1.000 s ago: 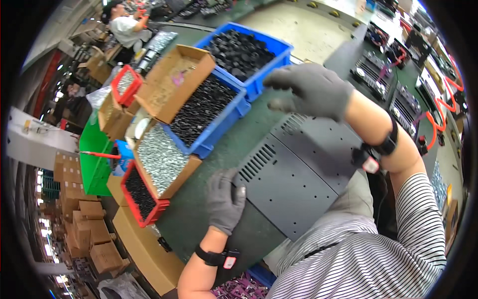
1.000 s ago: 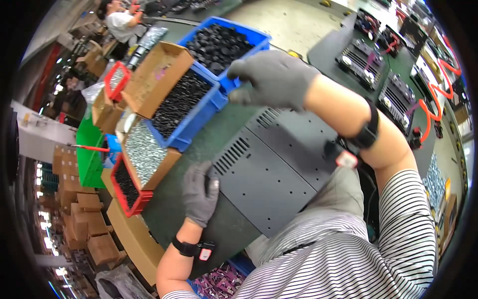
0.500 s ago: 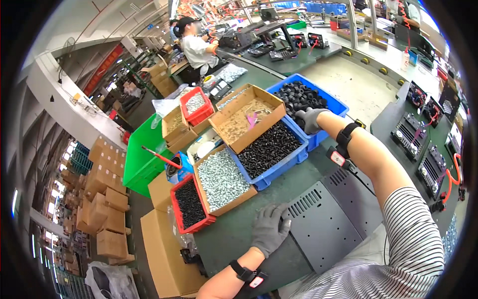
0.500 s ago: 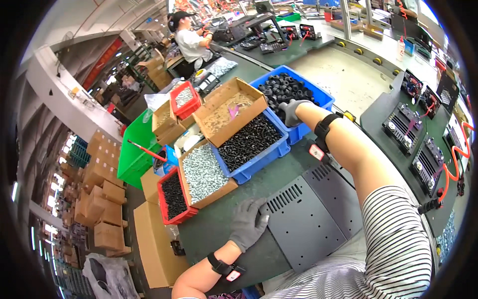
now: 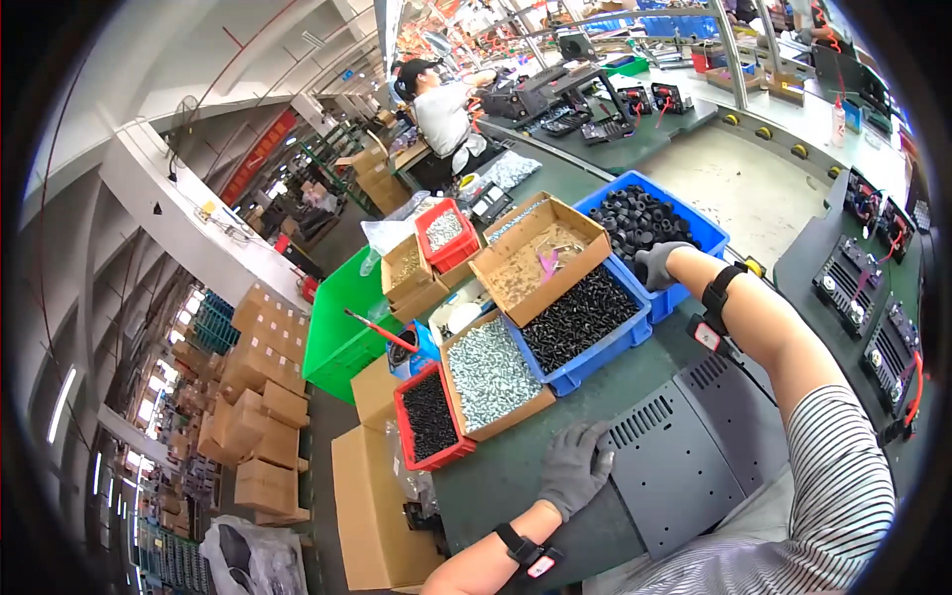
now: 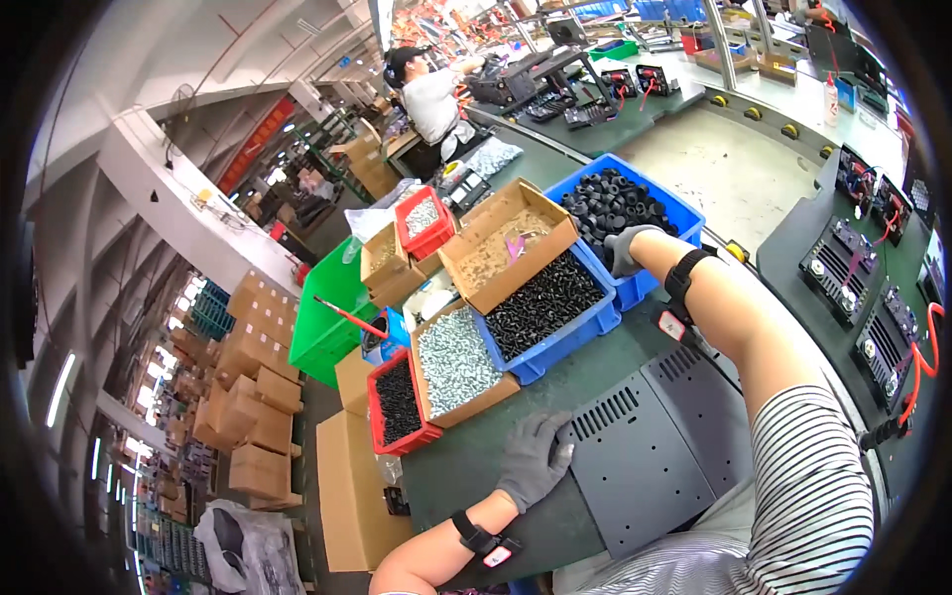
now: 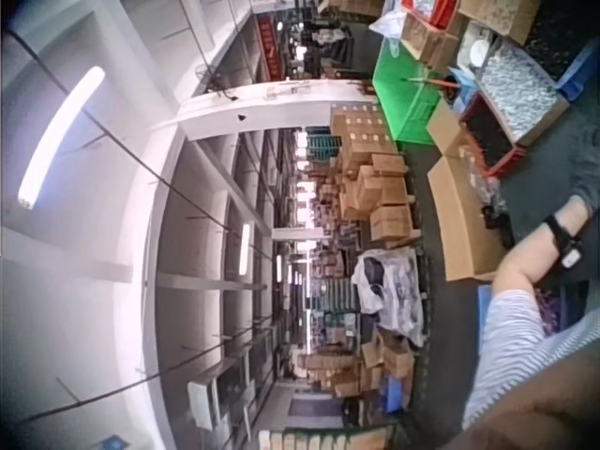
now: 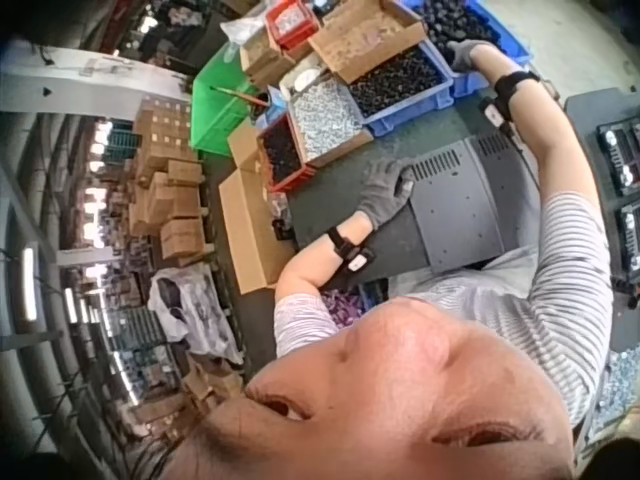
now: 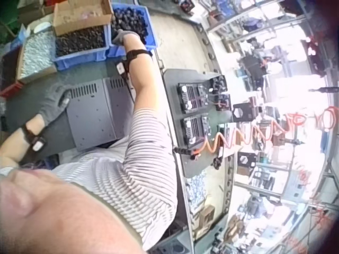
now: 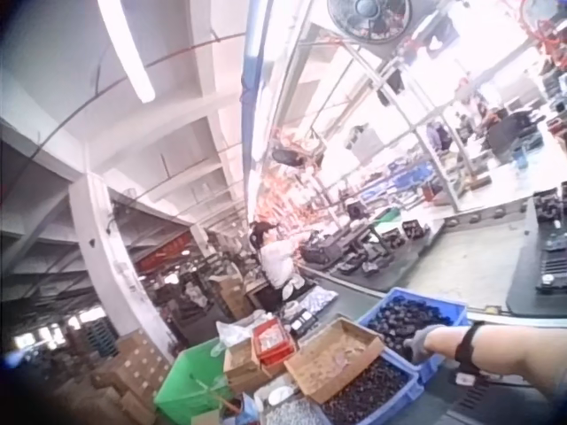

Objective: Assembling and screw-fastening components into a metal chassis for an electronic device on a production line.

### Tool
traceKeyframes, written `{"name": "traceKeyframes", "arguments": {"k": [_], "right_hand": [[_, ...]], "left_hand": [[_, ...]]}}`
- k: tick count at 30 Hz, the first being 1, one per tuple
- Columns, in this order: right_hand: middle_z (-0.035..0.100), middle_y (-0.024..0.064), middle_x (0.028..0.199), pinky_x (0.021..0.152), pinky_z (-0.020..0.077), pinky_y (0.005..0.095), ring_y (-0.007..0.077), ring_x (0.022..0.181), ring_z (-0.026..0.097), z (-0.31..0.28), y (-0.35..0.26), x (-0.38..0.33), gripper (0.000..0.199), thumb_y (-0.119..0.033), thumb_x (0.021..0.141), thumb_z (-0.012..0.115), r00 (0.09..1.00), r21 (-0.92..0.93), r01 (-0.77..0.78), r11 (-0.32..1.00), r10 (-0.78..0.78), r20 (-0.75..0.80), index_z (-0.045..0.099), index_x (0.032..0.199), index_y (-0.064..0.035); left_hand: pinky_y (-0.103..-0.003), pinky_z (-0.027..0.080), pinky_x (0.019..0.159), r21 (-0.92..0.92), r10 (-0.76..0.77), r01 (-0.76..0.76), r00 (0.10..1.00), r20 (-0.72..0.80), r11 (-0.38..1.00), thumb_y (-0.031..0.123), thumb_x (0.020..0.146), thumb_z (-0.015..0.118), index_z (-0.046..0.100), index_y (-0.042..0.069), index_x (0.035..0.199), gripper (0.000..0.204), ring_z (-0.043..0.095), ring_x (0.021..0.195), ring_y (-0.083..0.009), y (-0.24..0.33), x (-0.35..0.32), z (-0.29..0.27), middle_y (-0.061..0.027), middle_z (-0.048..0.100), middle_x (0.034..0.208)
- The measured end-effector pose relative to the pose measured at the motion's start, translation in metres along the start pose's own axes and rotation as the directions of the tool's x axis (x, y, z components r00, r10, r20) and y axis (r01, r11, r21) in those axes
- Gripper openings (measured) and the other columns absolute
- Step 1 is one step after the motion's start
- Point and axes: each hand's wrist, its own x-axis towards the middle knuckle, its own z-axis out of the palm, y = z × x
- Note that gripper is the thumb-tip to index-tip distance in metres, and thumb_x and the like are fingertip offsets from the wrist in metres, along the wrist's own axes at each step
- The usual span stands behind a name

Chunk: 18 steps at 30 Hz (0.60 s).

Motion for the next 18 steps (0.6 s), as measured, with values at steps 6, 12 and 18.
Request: {"name": "traceKeyframes", "arguments": {"k": [6, 12, 18], "right_hand": [[0.061, 0.0203, 0.129, 0.095, 0.0498, 0.0451, 0.0341, 0.117, 0.061, 0.001, 0.004, 0.006, 0.092, -0.038, 0.076, 0.072, 0.998, -0.04, 0.051, 0.998, -0.052, -0.028, 0.027, 0.155, -0.0214], [0.067, 0.0192, 0.117, 0.09, 0.0527, 0.0431, 0.0352, 0.106, 0.066, 0.007, 0.004, -0.002, 0.084, -0.035, 0.071, 0.071, 0.984, 0.008, 0.094, 0.996, -0.092, -0.155, 0.043, 0.148, -0.0187], [0.068, 0.0168, 0.113, 0.091, 0.0527, 0.0407, 0.0334, 0.106, 0.065, 0.009, 0.009, -0.005, 0.055, -0.026, 0.067, 0.071, 0.964, 0.219, 0.115, 0.969, -0.056, -0.261, 0.066, 0.12, -0.0103]], "left_hand": [[-0.048, 0.039, 0.101, 0.016, -0.021, 0.02, 1.0, 0.019, 1.0, 0.03, 0.089, 0.059, 0.054, 0.015, 0.131, 0.045, 0.05, 0.117, -0.0359, 0.0, -0.001, 0.002, -0.0151, 0.053, 0.124], [-0.048, 0.039, 0.101, 0.002, -0.03, 0.03, 0.999, 0.015, 1.0, 0.03, 0.09, 0.059, 0.053, 0.016, 0.131, 0.045, 0.05, 0.118, -0.0357, 0.002, -0.003, 0.002, -0.0157, 0.053, 0.125], [-0.049, 0.037, 0.103, -0.017, -0.049, 0.05, 0.998, 0.031, 0.999, 0.03, 0.089, 0.059, 0.053, 0.016, 0.131, 0.045, 0.049, 0.118, -0.0346, 0.001, -0.002, 0.003, -0.0142, 0.054, 0.123]]}}
